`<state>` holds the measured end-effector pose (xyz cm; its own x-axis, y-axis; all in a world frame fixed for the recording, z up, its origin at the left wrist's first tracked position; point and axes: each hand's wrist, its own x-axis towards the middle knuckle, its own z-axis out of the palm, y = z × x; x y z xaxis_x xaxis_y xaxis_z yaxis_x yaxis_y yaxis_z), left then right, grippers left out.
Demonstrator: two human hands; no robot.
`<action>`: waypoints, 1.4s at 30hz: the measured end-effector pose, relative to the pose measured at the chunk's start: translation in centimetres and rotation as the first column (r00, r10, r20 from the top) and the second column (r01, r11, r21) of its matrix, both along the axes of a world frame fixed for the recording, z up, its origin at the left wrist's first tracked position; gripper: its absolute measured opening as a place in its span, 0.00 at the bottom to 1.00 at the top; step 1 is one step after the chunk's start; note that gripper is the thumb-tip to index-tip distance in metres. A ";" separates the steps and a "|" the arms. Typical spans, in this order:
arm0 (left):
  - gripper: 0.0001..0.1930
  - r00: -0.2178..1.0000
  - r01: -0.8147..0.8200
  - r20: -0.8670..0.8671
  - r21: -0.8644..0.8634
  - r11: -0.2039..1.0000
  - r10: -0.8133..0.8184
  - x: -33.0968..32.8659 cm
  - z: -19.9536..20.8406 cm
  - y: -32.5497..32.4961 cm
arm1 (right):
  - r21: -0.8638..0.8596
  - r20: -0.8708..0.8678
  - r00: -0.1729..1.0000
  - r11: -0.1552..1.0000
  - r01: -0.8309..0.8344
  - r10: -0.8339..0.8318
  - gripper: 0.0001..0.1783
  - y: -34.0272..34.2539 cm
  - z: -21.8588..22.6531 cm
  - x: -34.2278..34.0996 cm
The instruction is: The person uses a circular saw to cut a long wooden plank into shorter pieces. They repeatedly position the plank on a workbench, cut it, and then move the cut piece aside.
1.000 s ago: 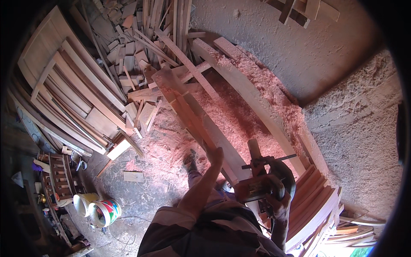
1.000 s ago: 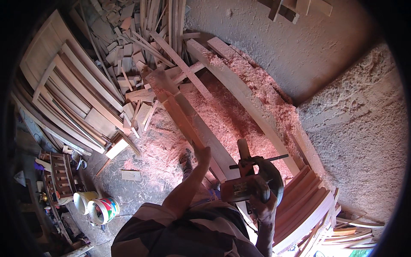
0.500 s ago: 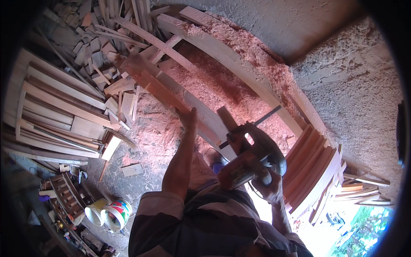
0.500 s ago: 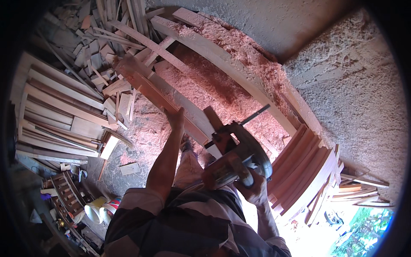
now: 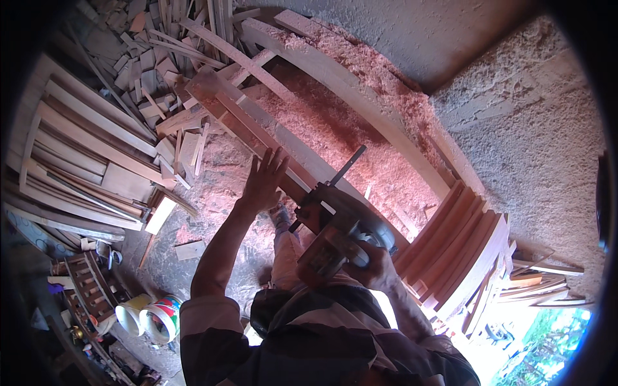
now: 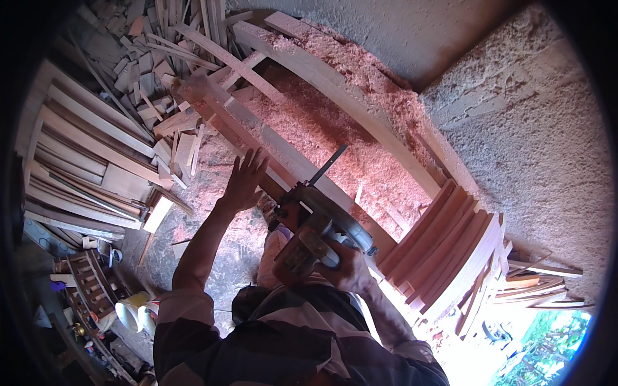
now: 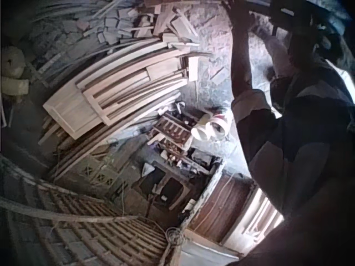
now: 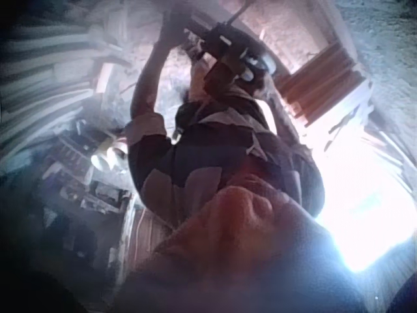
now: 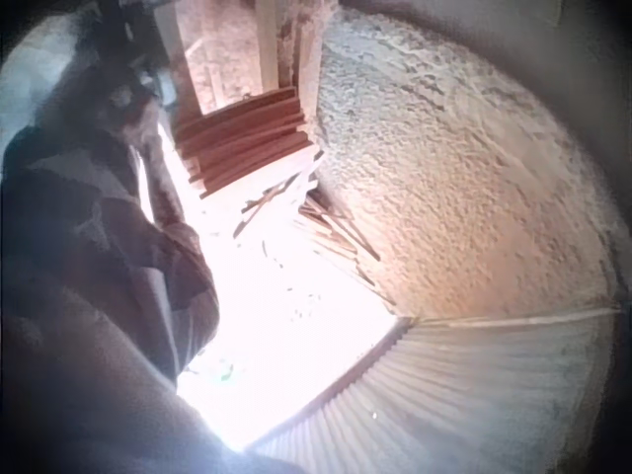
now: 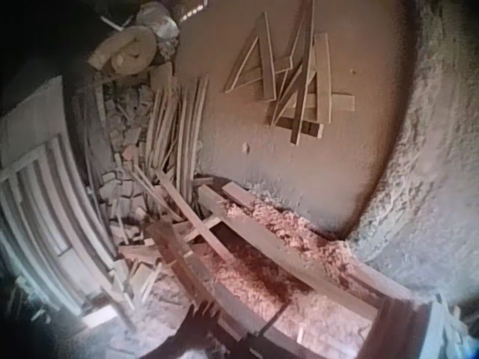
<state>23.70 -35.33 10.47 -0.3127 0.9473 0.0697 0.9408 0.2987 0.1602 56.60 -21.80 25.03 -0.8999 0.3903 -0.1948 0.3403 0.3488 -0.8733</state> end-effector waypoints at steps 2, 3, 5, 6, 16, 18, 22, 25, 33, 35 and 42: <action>0.43 0.993 0.012 -0.121 -0.017 1.000 -0.014 -0.8 -1.7 1.2 | 0.017 0.024 1.000 1.000 -0.008 0.007 0.28 -0.1 -0.7 -0.1; 0.42 0.988 0.003 -0.152 -0.072 0.997 -0.014 -1.1 -2.5 1.5 | 0.009 0.059 0.998 1.000 -0.009 0.009 0.28 -0.1 -1.0 0.0; 0.35 0.970 0.036 -0.239 -0.012 0.999 -0.038 -1.6 -3.9 2.1 | 0.026 0.111 0.994 1.000 -0.008 0.005 0.27 0.1 -1.5 0.2; 0.33 0.966 0.042 -0.256 0.001 0.999 -0.040 -1.8 -4.3 2.4 | 0.048 0.123 0.992 0.999 -0.007 0.001 0.28 0.2 -1.9 0.2; 0.25 0.956 0.100 -0.279 0.024 0.995 -0.089 -2.8 -3.5 3.2 | -0.039 0.110 0.992 0.997 -0.060 0.064 0.28 1.4 -3.7 1.1; 0.24 0.963 0.104 -0.251 0.017 0.994 -0.096 -2.8 -3.3 3.2 | -0.017 0.017 0.997 0.997 -0.078 0.078 0.28 1.5 -3.9 1.0; 0.24 0.976 0.096 -0.203 0.058 0.994 -0.082 -2.8 -3.0 3.1 | -0.076 -0.041 0.995 0.992 -0.098 0.095 0.27 1.6 -4.2 0.8; 0.25 0.979 0.106 -0.183 0.062 0.992 -0.093 -2.9 -3.0 3.1 | -0.118 -0.068 0.994 0.989 -0.088 0.080 0.26 1.5 -4.3 0.8; 0.27 0.978 0.120 -0.176 0.048 0.992 -0.110 -3.4 -3.4 3.1 | -0.064 -0.039 0.994 0.993 -0.100 0.098 0.24 1.5 -4.6 0.6; 0.28 0.976 0.132 -0.178 0.034 0.991 -0.124 -3.6 -2.9 3.0 | -0.056 -0.020 0.995 0.993 -0.100 0.099 0.24 1.6 -4.3 0.4; 0.29 0.981 0.144 -0.122 -0.068 0.987 -0.152 -4.5 -1.9 3.1 | 0.002 -0.065 0.990 0.992 -0.127 0.126 0.26 1.7 -4.2 -0.7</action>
